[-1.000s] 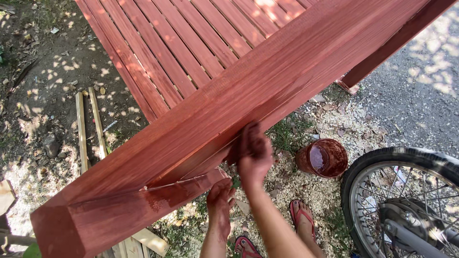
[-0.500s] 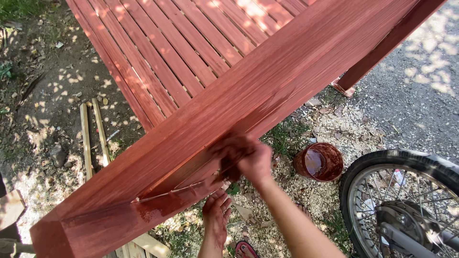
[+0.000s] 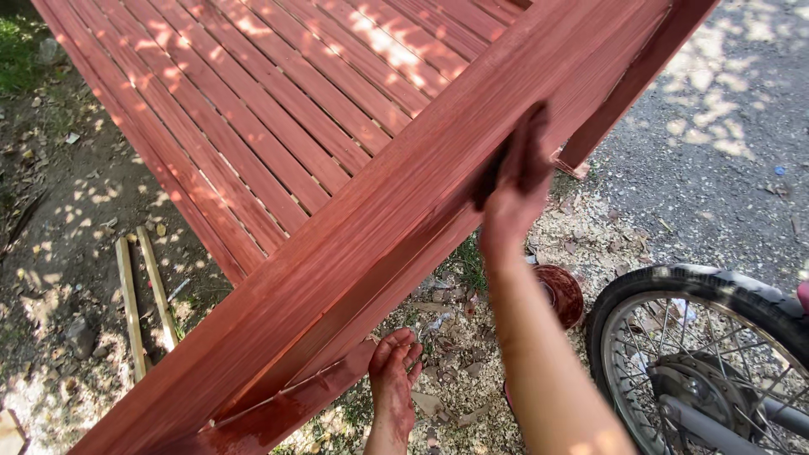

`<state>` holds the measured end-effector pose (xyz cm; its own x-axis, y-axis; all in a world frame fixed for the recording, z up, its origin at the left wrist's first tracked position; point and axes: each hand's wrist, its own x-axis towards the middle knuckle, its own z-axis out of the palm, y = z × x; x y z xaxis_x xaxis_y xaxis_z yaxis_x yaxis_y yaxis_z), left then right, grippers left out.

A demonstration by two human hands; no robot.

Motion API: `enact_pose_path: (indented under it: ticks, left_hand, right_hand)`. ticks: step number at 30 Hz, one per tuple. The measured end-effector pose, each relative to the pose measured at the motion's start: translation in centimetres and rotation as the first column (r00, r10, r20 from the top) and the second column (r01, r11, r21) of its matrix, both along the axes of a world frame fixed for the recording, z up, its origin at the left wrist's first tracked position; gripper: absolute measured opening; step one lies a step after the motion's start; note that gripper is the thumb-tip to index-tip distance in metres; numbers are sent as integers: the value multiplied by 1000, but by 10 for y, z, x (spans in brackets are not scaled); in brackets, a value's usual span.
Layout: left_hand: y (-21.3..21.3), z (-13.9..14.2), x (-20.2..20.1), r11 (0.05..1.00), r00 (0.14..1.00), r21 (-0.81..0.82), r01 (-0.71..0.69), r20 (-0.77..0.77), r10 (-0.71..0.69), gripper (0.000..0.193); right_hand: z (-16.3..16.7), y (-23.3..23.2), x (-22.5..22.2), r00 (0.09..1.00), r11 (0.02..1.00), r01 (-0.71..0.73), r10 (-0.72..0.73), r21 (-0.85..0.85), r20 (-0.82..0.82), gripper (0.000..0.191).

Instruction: The person applies red wood stain to a slatted wooden bench frame using a cloth. They dip the cloth into a stain container, wipe it across the bench rails, slats and legs, and re-dip the cloth as they work over different sections of the bench.

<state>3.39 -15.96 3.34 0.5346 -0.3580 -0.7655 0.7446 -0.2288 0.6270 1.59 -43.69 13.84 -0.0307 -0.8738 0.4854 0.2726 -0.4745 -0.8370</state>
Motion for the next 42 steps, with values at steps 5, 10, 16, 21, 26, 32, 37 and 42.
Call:
enact_pose_path:
  ticks: [5,10,16,21,26,32,37,42]
  left_hand:
    - [6,-22,24,998,995,8,58,82,-59,29]
    - [35,-58,55,945,877,-30,325,383,-289,30]
    - [29,-73,44,985,978,-80,155,154,-141,19]
    - [-57,-41,28,973,977,132,187,82,-199,20]
    - [-143,-9,-9,965,964,81,249,79,-256,26]
    - [-247,-1,-36,946,945,-4,325,51,-324,32]
    - [-307,4,-44,890,920,-257,377,215,-328,29]
    - [-314,33,-47,896,869,5,443,243,-431,29]
  right_hand:
    - [-2,184,49,809,826,-385,88,411,582,51]
    - [-30,240,68,978,957,-149,106,249,179,57]
    - [-50,154,55,999,968,30,-23,250,-31,61]
    - [-55,54,44,974,973,-21,-32,229,224,49]
    - [-70,-90,16,961,992,54,-83,114,264,37]
    - [-81,-255,-33,969,990,97,-117,97,220,37]
    - [-71,-401,-80,973,990,91,-111,108,204,40]
    - [-68,-430,-91,963,839,150,-244,524,115,43]
